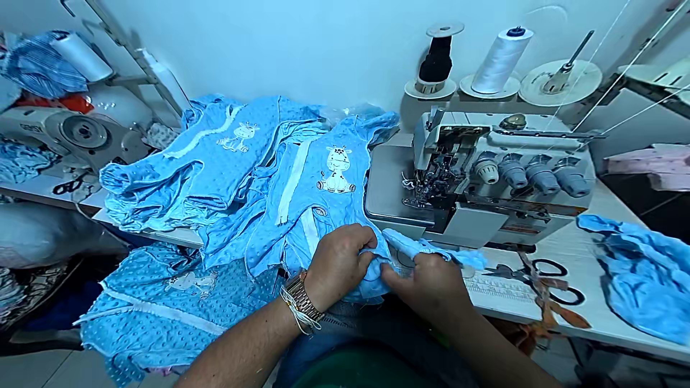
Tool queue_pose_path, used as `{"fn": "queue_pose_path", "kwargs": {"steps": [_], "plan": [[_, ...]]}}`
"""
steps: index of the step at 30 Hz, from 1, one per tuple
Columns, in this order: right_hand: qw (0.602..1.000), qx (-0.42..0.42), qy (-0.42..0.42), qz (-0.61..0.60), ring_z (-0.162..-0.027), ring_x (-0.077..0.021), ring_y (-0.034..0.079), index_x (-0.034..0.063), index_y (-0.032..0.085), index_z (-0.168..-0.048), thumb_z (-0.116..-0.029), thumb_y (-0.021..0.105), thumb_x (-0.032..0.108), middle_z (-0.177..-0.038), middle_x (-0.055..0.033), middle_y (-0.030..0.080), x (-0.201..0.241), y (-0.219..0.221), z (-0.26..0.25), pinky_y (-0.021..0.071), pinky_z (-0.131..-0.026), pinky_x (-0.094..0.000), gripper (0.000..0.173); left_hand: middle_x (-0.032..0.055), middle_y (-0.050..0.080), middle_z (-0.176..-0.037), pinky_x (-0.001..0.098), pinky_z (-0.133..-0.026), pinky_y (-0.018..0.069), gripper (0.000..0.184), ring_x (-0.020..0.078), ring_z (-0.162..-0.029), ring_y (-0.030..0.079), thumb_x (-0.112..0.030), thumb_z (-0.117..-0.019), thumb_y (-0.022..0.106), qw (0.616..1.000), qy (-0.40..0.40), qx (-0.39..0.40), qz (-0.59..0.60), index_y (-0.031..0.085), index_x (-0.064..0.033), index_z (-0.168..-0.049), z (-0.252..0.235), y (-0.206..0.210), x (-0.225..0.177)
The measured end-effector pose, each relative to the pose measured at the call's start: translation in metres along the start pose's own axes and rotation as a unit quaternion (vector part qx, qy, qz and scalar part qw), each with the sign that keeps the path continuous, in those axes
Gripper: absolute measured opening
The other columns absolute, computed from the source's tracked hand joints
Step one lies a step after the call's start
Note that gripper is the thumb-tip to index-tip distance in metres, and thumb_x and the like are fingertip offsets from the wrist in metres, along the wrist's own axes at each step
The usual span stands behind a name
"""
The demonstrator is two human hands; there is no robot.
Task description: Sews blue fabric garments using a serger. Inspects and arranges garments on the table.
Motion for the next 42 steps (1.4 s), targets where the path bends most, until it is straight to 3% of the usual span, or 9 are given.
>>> {"fn": "queue_pose_path", "kwargs": {"steps": [6,9,14,18,22,31,34,36,42], "plan": [[0.99,-0.124,-0.036,0.06,-0.049,-0.033,0.064,0.0013,0.065,-0.064,-0.0963,0.053,0.029,-0.052,-0.0136,0.057,0.001,0.003,0.01,0.0469,-0.043,-0.049,0.045,0.0078,0.063,-0.083,0.0363,-0.064,0.0543,0.009,0.0237,-0.08,0.065,0.002,-0.0851,0.066,0.99,0.104,0.025,-0.092,0.067,-0.0055,-0.081,-0.003,0.008,-0.015],[0.998,-0.067,-0.007,0.01,-0.053,-0.0321,0.064,0.0012,0.067,-0.068,-0.0975,0.051,0.028,-0.054,-0.0123,0.057,-0.014,0.002,0.005,0.0472,-0.047,-0.0503,0.043,0.0094,0.071,-0.1,0.0397,-0.059,0.0526,0.012,0.0272,-0.085,0.067,0.001,-0.0807,0.07,0.97,0.117,0.082,-0.195,0.075,-0.0092,-0.076,0.003,0.013,-0.021],[0.982,0.072,0.098,-0.143,-0.058,-0.0143,0.058,0.0057,0.066,-0.076,-0.1028,0.053,0.024,-0.06,-0.0022,0.055,-0.04,0.021,0.016,0.0472,-0.055,-0.0369,0.035,0.0118,0.071,-0.121,0.0396,-0.063,0.0564,0.019,0.0261,-0.085,0.07,-0.001,-0.0915,0.065,0.94,0.145,0.225,-0.21,0.078,-0.0055,-0.105,0.01,0.038,-0.024],[0.842,0.065,0.13,-0.52,-0.096,-0.0103,0.071,0.0051,0.066,-0.116,-0.0932,0.069,0.024,-0.102,-0.0031,0.073,-0.057,0.003,0.039,0.0602,-0.085,-0.0303,0.03,0.0119,0.064,-0.139,0.0391,-0.069,0.0585,0.029,0.0269,-0.091,0.071,0.001,-0.0954,0.059,0.937,0.122,0.263,-0.194,0.074,-0.0026,-0.121,0.002,0.044,-0.024],[0.65,0.178,-0.004,-0.739,-0.127,-0.0151,0.06,0.0214,0.062,-0.137,-0.0915,0.069,0.047,-0.134,0.0006,0.066,-0.021,-0.036,0.061,0.0485,-0.108,-0.0399,0.053,0.012,0.062,-0.143,0.0371,-0.07,0.059,0.033,0.0255,-0.092,0.072,0.001,-0.0951,0.06,0.954,0.126,0.214,-0.165,0.07,-0.0017,-0.127,-0.009,0.039,-0.033],[0.596,0.066,0.02,-0.8,-0.116,-0.0101,0.064,0.0139,0.069,-0.119,-0.0949,0.066,0.046,-0.115,0.0003,0.072,0.003,0.001,0.034,0.0498,-0.103,-0.0339,0.04,0.0136,0.054,-0.151,0.0333,-0.061,0.0573,0.044,0.0218,-0.077,0.071,0.003,-0.0896,0.066,0.97,0.114,0.15,-0.155,0.066,-0.0016,-0.133,-0.011,0.043,-0.048],[0.674,0.056,0.009,-0.737,-0.101,-0.0007,0.066,0.0253,0.069,-0.092,-0.092,0.068,0.053,-0.095,0.0108,0.071,0.003,0.017,0.026,0.0527,-0.094,-0.0261,0.028,0.013,0.054,-0.151,0.0304,-0.058,0.0563,0.041,0.0182,-0.071,0.069,0.0,-0.0917,0.065,0.972,0.132,0.108,-0.164,0.067,-0.002,-0.133,-0.007,0.046,-0.045],[0.719,0.155,0.003,-0.678,-0.098,0.0029,0.065,0.0278,0.069,-0.094,-0.0894,0.066,0.062,-0.096,0.015,0.071,0.001,0.023,0.016,0.0531,-0.091,-0.0241,0.035,0.0156,0.057,-0.148,0.0311,-0.056,0.0561,0.042,0.0188,-0.068,0.069,0.001,-0.088,0.068,0.97,0.146,0.105,-0.163,0.068,0.0,-0.13,-0.003,0.046,-0.041],[0.535,0.169,0.015,-0.828,-0.122,-0.0116,0.063,0.0157,0.07,-0.124,-0.0904,0.059,0.068,-0.121,-0.0012,0.072,0.005,0.031,-0.003,0.0484,-0.108,-0.0351,0.063,0.0141,0.056,-0.149,0.0287,-0.051,0.0526,0.044,0.0156,-0.062,0.064,0.003,-0.0888,0.065,0.96,0.193,0.105,-0.172,0.068,-0.0024,-0.132,-0.003,0.039,-0.043]]}}
Point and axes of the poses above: each hand's wrist, its own z-axis away from the middle knuckle, its own y-axis out of the palm, x = y × z, the point moved 7 cm from there along -z, towards the middle knuckle
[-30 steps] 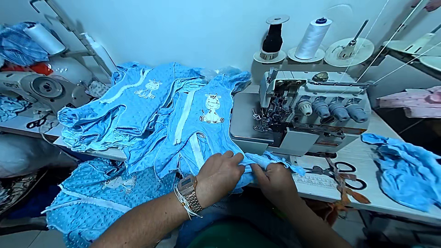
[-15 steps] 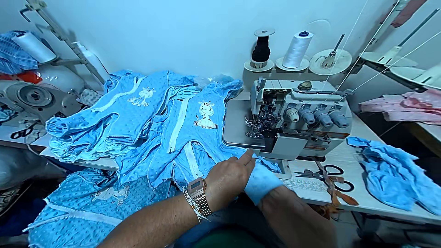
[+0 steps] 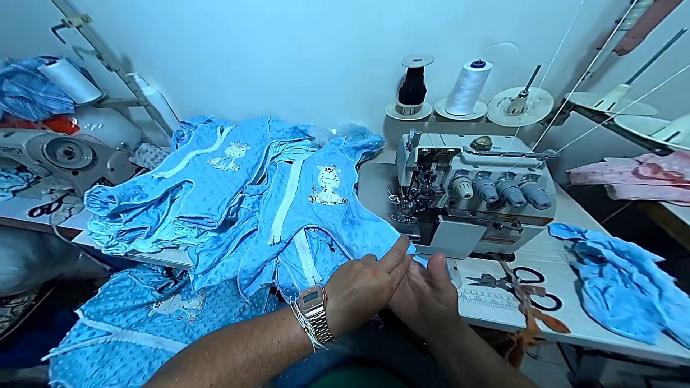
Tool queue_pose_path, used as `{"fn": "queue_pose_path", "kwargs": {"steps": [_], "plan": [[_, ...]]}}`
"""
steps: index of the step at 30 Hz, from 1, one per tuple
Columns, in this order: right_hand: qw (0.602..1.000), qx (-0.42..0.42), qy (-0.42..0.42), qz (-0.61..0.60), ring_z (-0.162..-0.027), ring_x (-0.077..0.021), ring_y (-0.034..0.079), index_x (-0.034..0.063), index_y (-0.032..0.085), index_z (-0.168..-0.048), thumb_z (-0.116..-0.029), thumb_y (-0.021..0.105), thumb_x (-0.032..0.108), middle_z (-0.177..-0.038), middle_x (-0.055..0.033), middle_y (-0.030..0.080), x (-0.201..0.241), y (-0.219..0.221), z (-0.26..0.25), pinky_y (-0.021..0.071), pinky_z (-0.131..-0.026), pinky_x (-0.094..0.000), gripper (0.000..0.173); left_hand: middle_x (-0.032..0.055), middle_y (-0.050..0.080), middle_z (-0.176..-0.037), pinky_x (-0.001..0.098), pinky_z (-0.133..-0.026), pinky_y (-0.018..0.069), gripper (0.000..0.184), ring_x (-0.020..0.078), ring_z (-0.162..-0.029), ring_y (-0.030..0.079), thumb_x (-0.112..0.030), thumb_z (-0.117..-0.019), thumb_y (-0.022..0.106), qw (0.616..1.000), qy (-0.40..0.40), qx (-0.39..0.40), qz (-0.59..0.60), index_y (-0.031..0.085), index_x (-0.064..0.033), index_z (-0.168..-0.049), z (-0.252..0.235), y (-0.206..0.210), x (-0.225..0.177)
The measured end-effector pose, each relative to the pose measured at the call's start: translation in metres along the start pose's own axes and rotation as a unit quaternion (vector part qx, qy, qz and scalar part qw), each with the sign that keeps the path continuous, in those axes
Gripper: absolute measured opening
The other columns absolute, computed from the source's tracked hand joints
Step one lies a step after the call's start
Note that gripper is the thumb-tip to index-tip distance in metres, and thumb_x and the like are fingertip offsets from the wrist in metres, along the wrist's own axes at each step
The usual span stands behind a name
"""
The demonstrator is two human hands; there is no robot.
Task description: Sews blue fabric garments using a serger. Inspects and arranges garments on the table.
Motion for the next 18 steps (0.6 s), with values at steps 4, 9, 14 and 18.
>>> {"fn": "queue_pose_path", "kwargs": {"steps": [4,9,14,18], "plan": [[0.995,0.011,0.101,-0.017,-0.124,-0.0116,0.063,0.0169,0.067,-0.127,-0.0885,0.057,0.073,-0.123,-0.0018,0.071,-0.013,-0.003,-0.004,0.0483,-0.108,-0.0342,0.069,0.0157,0.054,-0.149,0.0341,-0.055,0.0558,0.052,0.0199,-0.066,0.068,0.003,-0.0846,0.07,0.994,-0.005,0.103,0.047,0.063,-0.0008,-0.136,0.006,0.003,0.007],[0.998,-0.042,0.019,-0.049,-0.126,-0.0186,0.062,0.0138,0.06,-0.136,-0.085,0.05,0.083,-0.131,-0.0064,0.067,0.004,0.014,-0.019,0.0506,-0.106,-0.0397,0.086,0.0179,0.066,-0.124,0.0382,-0.057,0.0535,0.049,0.0271,-0.077,0.066,-0.004,-0.0785,0.069,0.994,0.013,-0.103,0.012,0.072,-0.0118,-0.127,0.014,-0.018,0.02],[0.983,-0.059,-0.028,-0.171,-0.141,-0.028,0.049,0.0102,0.047,-0.15,-0.085,0.045,0.085,-0.149,-0.0134,0.054,0.008,0.023,-0.03,0.04,-0.117,-0.0466,0.099,0.0136,0.062,-0.092,0.0394,-0.059,0.0531,0.039,0.024,-0.074,0.062,-0.029,-0.0725,0.076,0.919,-0.283,-0.268,0.065,0.063,-0.0011,-0.095,0.051,-0.009,0.06],[0.976,-0.078,-0.046,-0.2,-0.142,-0.0269,0.048,0.0108,0.048,-0.149,-0.0893,0.039,0.083,-0.149,-0.0126,0.054,0.005,0.026,-0.033,0.04,-0.117,-0.0463,0.094,0.0042,0.056,-0.064,0.0314,-0.054,0.0502,0.033,0.0156,-0.061,0.059,-0.02,-0.0927,0.055,0.937,-0.209,-0.242,0.139,0.057,-0.0065,-0.062,0.046,0.006,0.054]]}}
Point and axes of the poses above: each hand's wrist, its own z-axis away from the middle knuckle, its own y-axis out of the palm, x = y × z, the point moved 7 cm from there along -z, towards the middle knuckle
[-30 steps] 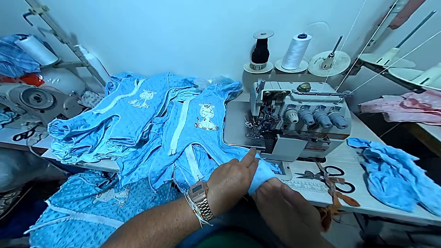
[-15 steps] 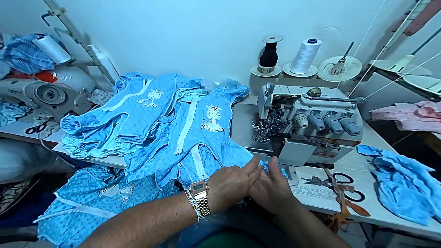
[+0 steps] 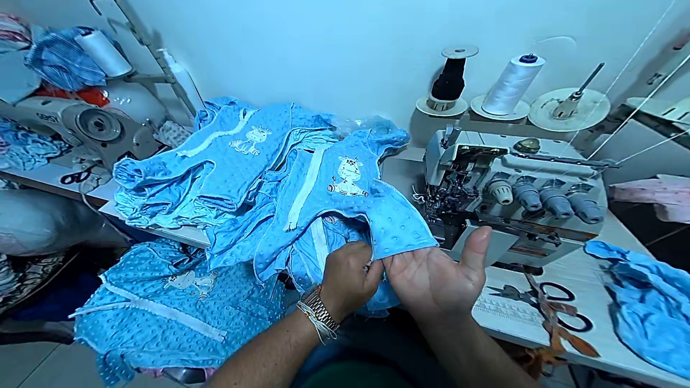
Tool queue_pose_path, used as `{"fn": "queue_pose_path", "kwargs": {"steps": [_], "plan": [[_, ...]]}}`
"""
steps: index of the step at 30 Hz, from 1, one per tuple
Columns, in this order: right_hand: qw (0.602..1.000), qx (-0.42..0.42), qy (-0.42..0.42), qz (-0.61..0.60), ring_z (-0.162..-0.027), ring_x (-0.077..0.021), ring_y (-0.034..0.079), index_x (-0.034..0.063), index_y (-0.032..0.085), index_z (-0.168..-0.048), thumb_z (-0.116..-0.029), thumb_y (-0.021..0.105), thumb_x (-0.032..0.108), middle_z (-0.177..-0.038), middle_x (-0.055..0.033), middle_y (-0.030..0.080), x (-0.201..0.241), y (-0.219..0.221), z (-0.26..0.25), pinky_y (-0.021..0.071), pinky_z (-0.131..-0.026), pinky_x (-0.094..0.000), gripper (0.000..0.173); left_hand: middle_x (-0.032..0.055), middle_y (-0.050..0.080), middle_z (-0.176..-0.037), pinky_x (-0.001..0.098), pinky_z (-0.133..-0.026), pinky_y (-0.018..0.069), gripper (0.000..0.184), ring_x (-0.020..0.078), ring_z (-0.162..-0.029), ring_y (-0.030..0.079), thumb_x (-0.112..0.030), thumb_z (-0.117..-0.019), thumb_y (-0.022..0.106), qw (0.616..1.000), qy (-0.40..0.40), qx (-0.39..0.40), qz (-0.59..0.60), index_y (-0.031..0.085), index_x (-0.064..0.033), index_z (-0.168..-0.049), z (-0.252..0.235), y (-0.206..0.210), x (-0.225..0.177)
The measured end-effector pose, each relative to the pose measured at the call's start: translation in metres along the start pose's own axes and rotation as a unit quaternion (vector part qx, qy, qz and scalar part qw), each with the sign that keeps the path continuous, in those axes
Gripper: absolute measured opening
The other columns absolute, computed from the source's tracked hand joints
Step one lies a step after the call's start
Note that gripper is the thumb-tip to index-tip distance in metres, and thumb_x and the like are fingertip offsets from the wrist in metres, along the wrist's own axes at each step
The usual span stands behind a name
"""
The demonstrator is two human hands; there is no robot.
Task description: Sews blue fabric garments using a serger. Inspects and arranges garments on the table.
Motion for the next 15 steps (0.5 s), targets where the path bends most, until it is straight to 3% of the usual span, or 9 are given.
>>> {"fn": "queue_pose_path", "kwargs": {"steps": [3,4,6,8,9,10,13,15], "plan": [[1.0,-0.004,-0.025,0.006,-0.141,-0.0259,0.048,0.0106,0.051,-0.146,-0.089,0.033,0.085,-0.147,-0.0116,0.055,0.006,0.005,0.001,0.0413,-0.115,-0.0471,0.095,0.0092,0.065,-0.08,0.0318,-0.07,0.0562,0.032,0.0195,-0.077,0.065,-0.024,-0.0972,0.051,0.992,0.122,-0.022,0.019,0.067,-0.0024,-0.08,0.005,-0.003,-0.016],[0.999,-0.009,-0.031,0.004,-0.141,-0.0258,0.049,0.0107,0.052,-0.145,-0.089,0.032,0.085,-0.147,-0.0113,0.056,0.008,0.006,0.002,0.0411,-0.116,-0.0471,0.095,0.0102,0.067,-0.084,0.0316,-0.073,0.0565,0.041,0.0188,-0.082,0.066,-0.034,-0.0997,0.049,0.993,0.109,-0.018,0.048,0.069,-0.0005,-0.087,0.009,-0.001,-0.016],[0.999,-0.018,-0.032,0.0,-0.141,-0.0263,0.048,0.0104,0.051,-0.145,-0.0891,0.03,0.086,-0.147,-0.0117,0.055,0.007,0.007,0.003,0.0408,-0.116,-0.0474,0.096,0.0096,0.065,-0.093,0.0297,-0.078,0.0571,0.059,0.0134,-0.089,0.065,-0.054,-0.1033,0.047,0.988,0.006,0.021,0.154,0.066,0.0026,-0.103,0.018,0.013,-0.012],[0.999,-0.029,-0.025,-0.007,-0.139,-0.026,0.05,0.01,0.052,-0.144,-0.0883,0.029,0.087,-0.145,-0.0119,0.057,0.001,0.005,0.005,0.0431,-0.114,-0.0464,0.098,0.0077,0.067,-0.11,0.0302,-0.091,0.0572,0.059,0.008,-0.103,0.066,-0.052,-0.1064,0.045,0.954,-0.091,0.053,0.282,0.059,0.0016,-0.127,0.021,0.023,-0.01],[0.999,-0.033,-0.023,-0.011,-0.138,-0.0259,0.052,0.0096,0.053,-0.143,-0.0883,0.03,0.086,-0.144,-0.0123,0.058,-0.001,0.005,0.006,0.0444,-0.113,-0.046,0.097,0.0071,0.068,-0.111,0.0301,-0.093,0.0564,0.051,0.0073,-0.105,0.066,-0.044,-0.1084,0.044,0.942,-0.111,0.045,0.313,0.058,0.0005,-0.129,0.017,0.023,-0.01],[0.999,-0.037,-0.025,-0.014,-0.137,-0.0261,0.052,0.0088,0.053,-0.143,-0.0889,0.031,0.085,-0.143,-0.0129,0.059,-0.002,0.006,0.006,0.0446,-0.113,-0.046,0.096,0.0062,0.069,-0.105,0.029,-0.089,0.0568,0.043,0.007,-0.099,0.067,-0.037,-0.1091,0.044,0.939,-0.122,0.031,0.32,0.062,-0.0002,-0.122,0.013,0.02,-0.01],[0.999,-0.015,-0.032,0.003,-0.14,-0.0256,0.05,0.0078,0.051,-0.145,-0.0972,0.033,0.073,-0.146,-0.013,0.056,0.003,0.012,0.009,0.0413,-0.116,-0.0447,0.083,0.003,0.06,-0.076,0.0242,-0.061,0.0519,0.035,0.0067,-0.069,0.061,-0.029,-0.1081,0.046,0.955,-0.1,0.014,0.28,0.062,-0.0032,-0.091,0.001,0.013,-0.01],[0.998,-0.006,-0.031,0.058,-0.138,-0.024,0.052,0.0066,0.053,-0.141,-0.1028,0.044,0.053,-0.143,-0.0128,0.058,0.01,0.013,0.011,0.0412,-0.116,-0.0418,0.061,0.0032,0.057,-0.071,0.023,-0.06,0.0501,0.036,0.0069,-0.065,0.059,-0.026,-0.108,0.048,0.968,-0.056,0.018,0.245,0.061,-0.0025,-0.084,-0.005,0.009,-0.012]]}}
Point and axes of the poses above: each hand's wrist, its own z-axis away from the middle knuckle, its own y-axis out of the palm, x = y × z, the point moved 7 cm from there along -z, towards the middle knuckle
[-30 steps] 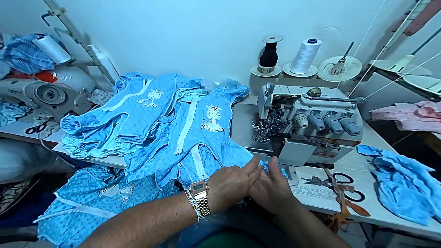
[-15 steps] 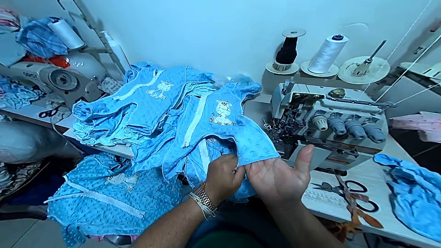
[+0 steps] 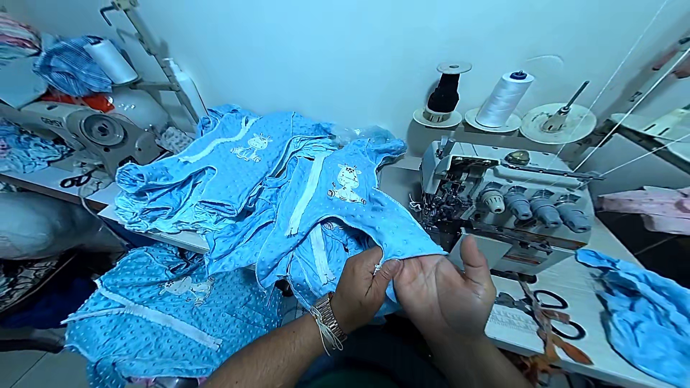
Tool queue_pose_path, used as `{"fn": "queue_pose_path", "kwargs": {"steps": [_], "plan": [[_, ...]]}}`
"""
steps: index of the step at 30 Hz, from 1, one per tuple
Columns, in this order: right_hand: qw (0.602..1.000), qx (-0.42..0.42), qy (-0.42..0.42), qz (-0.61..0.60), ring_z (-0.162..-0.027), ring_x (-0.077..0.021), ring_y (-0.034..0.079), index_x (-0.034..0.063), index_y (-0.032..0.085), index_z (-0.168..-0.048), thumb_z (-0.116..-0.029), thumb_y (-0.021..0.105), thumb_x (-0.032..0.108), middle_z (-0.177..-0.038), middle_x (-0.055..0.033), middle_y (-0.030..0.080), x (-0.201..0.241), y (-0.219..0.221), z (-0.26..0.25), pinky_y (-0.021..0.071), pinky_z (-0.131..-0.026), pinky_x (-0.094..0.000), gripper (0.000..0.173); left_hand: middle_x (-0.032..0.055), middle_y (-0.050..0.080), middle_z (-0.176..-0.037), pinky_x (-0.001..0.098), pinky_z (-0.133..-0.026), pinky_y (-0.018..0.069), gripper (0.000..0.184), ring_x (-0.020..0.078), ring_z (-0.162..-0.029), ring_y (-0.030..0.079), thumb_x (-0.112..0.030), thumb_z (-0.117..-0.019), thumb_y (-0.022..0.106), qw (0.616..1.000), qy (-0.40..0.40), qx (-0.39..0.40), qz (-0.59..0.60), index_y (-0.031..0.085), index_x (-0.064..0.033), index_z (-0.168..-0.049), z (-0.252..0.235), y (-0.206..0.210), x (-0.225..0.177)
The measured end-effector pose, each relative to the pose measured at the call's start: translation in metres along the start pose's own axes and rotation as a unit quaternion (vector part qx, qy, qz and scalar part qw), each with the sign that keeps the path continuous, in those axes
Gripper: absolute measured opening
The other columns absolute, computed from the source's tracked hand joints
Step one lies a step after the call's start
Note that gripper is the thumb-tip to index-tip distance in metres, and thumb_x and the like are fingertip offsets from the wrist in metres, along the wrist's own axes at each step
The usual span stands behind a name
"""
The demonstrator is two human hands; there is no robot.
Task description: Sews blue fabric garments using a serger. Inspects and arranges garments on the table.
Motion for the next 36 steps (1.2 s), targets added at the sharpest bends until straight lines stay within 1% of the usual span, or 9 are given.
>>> {"fn": "queue_pose_path", "kwargs": {"steps": [4,6,8,12,19,22,26,30,36], "plan": [[0.916,0.009,0.054,0.398,-0.122,-0.0138,0.063,0.0049,0.065,-0.13,-0.0967,0.061,0.024,-0.128,-0.0067,0.069,0.008,-0.009,0.019,0.0502,-0.106,-0.0323,0.039,0.0031,0.052,-0.067,0.0208,-0.057,0.0455,0.036,0.0078,-0.062,0.053,-0.02,-0.1053,0.053,0.991,0.084,0.007,-0.102,0.056,-0.0037,-0.073,-0.017,-0.019,-0.019],[0.742,0.086,-0.017,0.665,-0.113,-0.0099,0.069,0.0025,0.066,-0.132,-0.0996,0.055,0.024,-0.124,-0.0049,0.072,0.015,-0.002,0.028,0.0583,-0.096,-0.0265,0.041,0.0035,0.057,-0.07,0.023,-0.06,0.0496,0.035,0.0096,-0.066,0.058,-0.021,-0.1043,0.055,0.98,0.108,0.07,-0.155,0.062,-0.0032,-0.075,-0.027,-0.028,-0.035],[0.525,0.107,-0.214,0.817,-0.078,-0.006,0.068,0.0072,0.078,-0.107,-0.0973,0.051,0.021,-0.09,0.0003,0.074,0.023,0.019,0.031,0.0566,-0.066,-0.0219,0.032,0.0023,0.055,-0.069,0.0263,-0.057,0.048,0.034,0.0115,-0.064,0.057,-0.022,-0.103,0.057,0.958,0.13,0.148,-0.208,0.062,-0.005,-0.073,-0.037,-0.032,-0.05],[0.38,0.11,-0.319,0.861,-0.069,-0.0229,0.062,0.0076,0.067,-0.085,-0.0889,0.06,0.022,-0.077,-0.0063,0.06,0.024,0.041,0.012,0.0491,-0.054,-0.0354,0.016,0.0027,0.055,-0.066,0.0233,-0.055,0.0432,0.03,0.0091,-0.061,0.054,-0.017,-0.0941,0.071,0.937,0.113,0.261,-0.205,0.062,-0.0041,-0.068,-0.059,-0.038,-0.064],[0.443,0.128,-0.391,0.796,-0.083,-0.0224,0.069,0.0039,0.059,-0.073,-0.0857,0.059,0.0,-0.091,-0.0137,0.069,0.035,0.05,-0.015,0.056,-0.066,-0.0299,0.013,0.0025,0.057,-0.065,0.0243,-0.053,0.0415,0.011,0.008,-0.06,0.053,-0.001,-0.0803,0.07,0.911,0.097,0.344,-0.205,0.062,-0.004,-0.073,-0.097,-0.039,-0.065],[0.501,0.1,-0.37,0.776,-0.082,-0.0112,0.068,0.0037,0.066,-0.084,-0.0876,0.062,0.002,-0.095,-0.0102,0.071,0.046,0.043,-0.026,0.0545,-0.067,-0.0205,0.006,0.0009,0.056,-0.064,0.0247,-0.052,0.04,0.009,0.0072,-0.057,0.052,0.0,-0.0833,0.068,0.915,0.076,0.319,-0.237,0.062,-0.005,-0.078,-0.115,-0.042,-0.068],[0.576,0.046,-0.314,0.753,-0.067,-0.0021,0.057,0.0056,0.066,-0.1,-0.0897,0.071,0.012,-0.088,-0.0016,0.066,0.055,0.032,-0.038,0.0468,-0.058,-0.0155,0.014,0.0062,0.07,-0.083,0.0299,-0.07,0.0521,0.005,0.0116,-0.075,0.065,-0.001,-0.0931,0.066,0.906,-0.013,0.325,-0.272,0.07,-0.003,-0.096,-0.13,-0.041,-0.067],[0.632,0.002,-0.202,0.748,-0.064,-0.0045,0.052,0.008,0.068,-0.119,-0.0899,0.073,0.01,-0.086,0.001,0.06,0.06,0.02,-0.046,0.0443,-0.056,-0.0197,0.029,0.0088,0.067,-0.087,0.0397,-0.074,0.0505,0.014,0.0197,-0.082,0.064,-0.01,-0.1005,0.062,0.861,-0.049,0.372,-0.343,0.071,-0.0024,-0.094,-0.138,-0.029,-0.07],[0.625,-0.044,-0.164,0.762,-0.061,-0.0005,0.052,0.0138,0.072,-0.09,-0.1002,0.061,0.024,-0.078,0.0059,0.059,0.077,0.002,-0.036,0.0441,-0.055,-0.0189,0.018,0.0085,0.058,-0.09,0.0388,-0.076,0.0484,0.016,0.0204,-0.087,0.059,-0.014,-0.1038,0.057,0.902,-0.043,0.32,-0.286,0.068,-0.0038,-0.098,-0.148,-0.004,-0.072]]}}
Point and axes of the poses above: each hand's wrist, its own z-axis away from the middle knuckle, its own y-axis out of the palm, x = y × z, the point moved 7 cm from there along -z, towards the middle knuckle
